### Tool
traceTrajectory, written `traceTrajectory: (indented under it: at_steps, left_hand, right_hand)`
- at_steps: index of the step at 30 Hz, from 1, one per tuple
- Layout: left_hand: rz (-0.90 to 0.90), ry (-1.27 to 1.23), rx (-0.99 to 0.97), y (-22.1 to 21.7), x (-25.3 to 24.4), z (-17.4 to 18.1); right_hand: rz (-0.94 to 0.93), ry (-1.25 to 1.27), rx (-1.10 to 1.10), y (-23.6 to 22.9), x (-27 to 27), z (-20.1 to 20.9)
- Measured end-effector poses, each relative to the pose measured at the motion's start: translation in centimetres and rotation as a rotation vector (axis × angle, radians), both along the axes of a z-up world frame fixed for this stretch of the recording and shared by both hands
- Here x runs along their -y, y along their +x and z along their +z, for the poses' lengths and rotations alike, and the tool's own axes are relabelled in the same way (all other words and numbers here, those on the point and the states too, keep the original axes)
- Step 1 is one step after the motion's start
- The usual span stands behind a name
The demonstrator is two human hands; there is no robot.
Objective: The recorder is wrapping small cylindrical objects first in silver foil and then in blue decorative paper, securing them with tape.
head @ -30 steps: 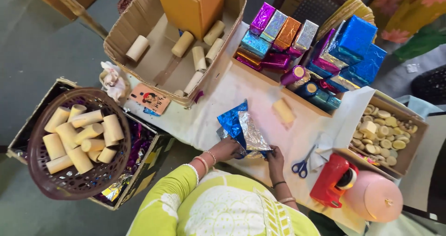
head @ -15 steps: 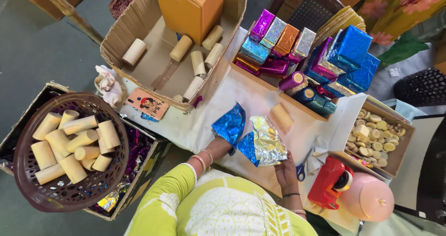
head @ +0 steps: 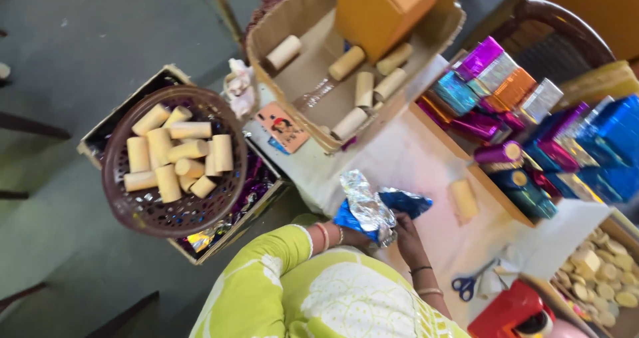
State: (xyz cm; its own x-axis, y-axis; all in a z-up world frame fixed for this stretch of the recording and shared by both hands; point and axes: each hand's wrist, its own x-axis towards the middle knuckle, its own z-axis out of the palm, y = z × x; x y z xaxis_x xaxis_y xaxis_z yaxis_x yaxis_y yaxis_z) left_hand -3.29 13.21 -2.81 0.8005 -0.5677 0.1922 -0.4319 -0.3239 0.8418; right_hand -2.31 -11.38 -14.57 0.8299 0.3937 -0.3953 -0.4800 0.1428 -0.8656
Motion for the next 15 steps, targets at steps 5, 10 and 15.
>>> traceTrajectory:
  at_steps: [5, 10, 15]
  left_hand:
    - [-0.039, 0.231, 0.446, -2.4, -1.4, -3.6]
    - [0.213, 0.403, 0.911, -0.8, -2.7, 2.2]
    - [0.248, 0.52, 0.83, 0.1, -1.5, -1.2]
  right_hand:
    - [-0.005, 0.078, -0.061, 0.6, 1.4, -1.4]
    - [0.012, 0.077, -0.149, 1.2, -0.4, 2.0]
    - [-0.024, 0.029, -0.14, 1.1, 1.4, -2.0]
